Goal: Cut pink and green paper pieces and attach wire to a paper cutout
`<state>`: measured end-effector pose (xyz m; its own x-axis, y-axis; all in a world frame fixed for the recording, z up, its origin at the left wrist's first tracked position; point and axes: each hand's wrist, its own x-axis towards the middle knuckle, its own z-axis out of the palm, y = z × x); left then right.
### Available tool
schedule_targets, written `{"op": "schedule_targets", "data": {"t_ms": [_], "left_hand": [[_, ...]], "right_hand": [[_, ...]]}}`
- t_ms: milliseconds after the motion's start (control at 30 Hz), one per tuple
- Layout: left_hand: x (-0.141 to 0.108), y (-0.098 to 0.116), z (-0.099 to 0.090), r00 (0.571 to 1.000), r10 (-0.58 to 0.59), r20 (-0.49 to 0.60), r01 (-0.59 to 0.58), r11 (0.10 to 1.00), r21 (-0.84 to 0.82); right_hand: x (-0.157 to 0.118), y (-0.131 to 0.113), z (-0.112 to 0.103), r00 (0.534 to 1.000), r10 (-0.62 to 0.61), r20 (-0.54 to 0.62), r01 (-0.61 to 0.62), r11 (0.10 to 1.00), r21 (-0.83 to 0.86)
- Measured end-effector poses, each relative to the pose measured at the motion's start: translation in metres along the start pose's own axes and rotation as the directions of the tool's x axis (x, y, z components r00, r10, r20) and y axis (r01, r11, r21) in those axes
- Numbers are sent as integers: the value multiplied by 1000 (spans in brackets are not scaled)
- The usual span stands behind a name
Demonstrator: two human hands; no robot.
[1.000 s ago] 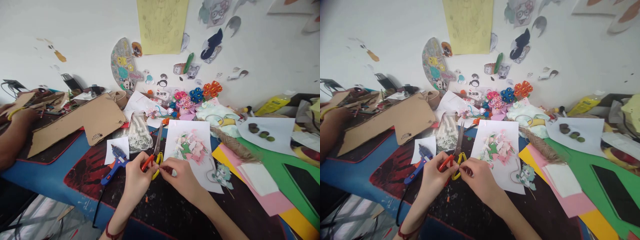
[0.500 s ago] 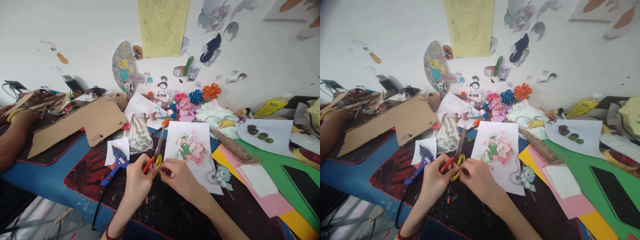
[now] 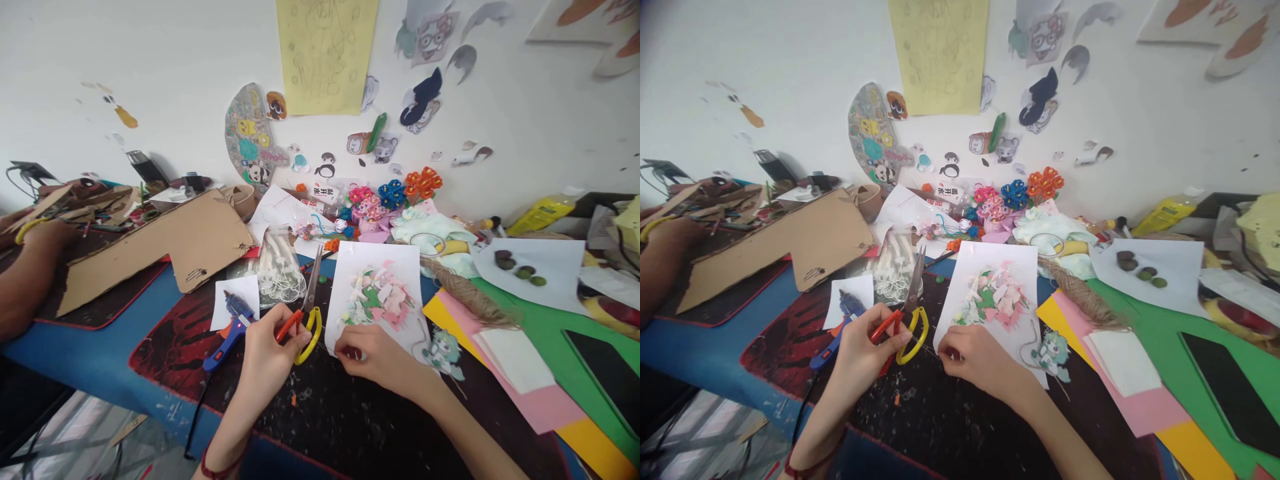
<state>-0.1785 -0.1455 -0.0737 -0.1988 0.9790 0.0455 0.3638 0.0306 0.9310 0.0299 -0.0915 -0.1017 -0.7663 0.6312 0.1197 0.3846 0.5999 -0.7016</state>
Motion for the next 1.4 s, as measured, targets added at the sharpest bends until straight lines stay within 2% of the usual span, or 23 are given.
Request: {"op": "schedule_targets", "data": {"t_ms": [100,233,467,767,867,1000,1100,1267,1400], "left_hand": [[2,0,-2,1000,-19,19,21,995,-98],[2,1,-2,999,-21,-41,15,989,-148],[0,5,2,994,-20,-109,11,997,-82],[-1,3,3,996,0,-91,-7,997,-83],[0,3,3,996,6,-90,-14,996,-92],[1,-4,5,994,10,-112,-21,995,-99],[3,-10,5,975,40,-220,-50,998,-38],[10,-14,-1,905,121,-408,-114,993,43],[15,-13,-2,886,180,-426,-187,982,26]], "right_hand": [[-3,1,-8,999,-16,47,11,995,100],[-7,-5,-12,999,11,41,-19,980,199],[-13,-11,-8,989,138,60,-149,943,297],[-9,-7,1,960,248,131,-279,807,521],[-7,-9,5,955,278,102,-286,780,556],[-6,-16,7,960,280,-14,-239,844,480],[-5,-19,9,960,271,-73,-229,908,352],[-2,-17,20,964,259,-63,-254,963,88],[3,-18,29,956,291,-32,-293,950,-111]]}}
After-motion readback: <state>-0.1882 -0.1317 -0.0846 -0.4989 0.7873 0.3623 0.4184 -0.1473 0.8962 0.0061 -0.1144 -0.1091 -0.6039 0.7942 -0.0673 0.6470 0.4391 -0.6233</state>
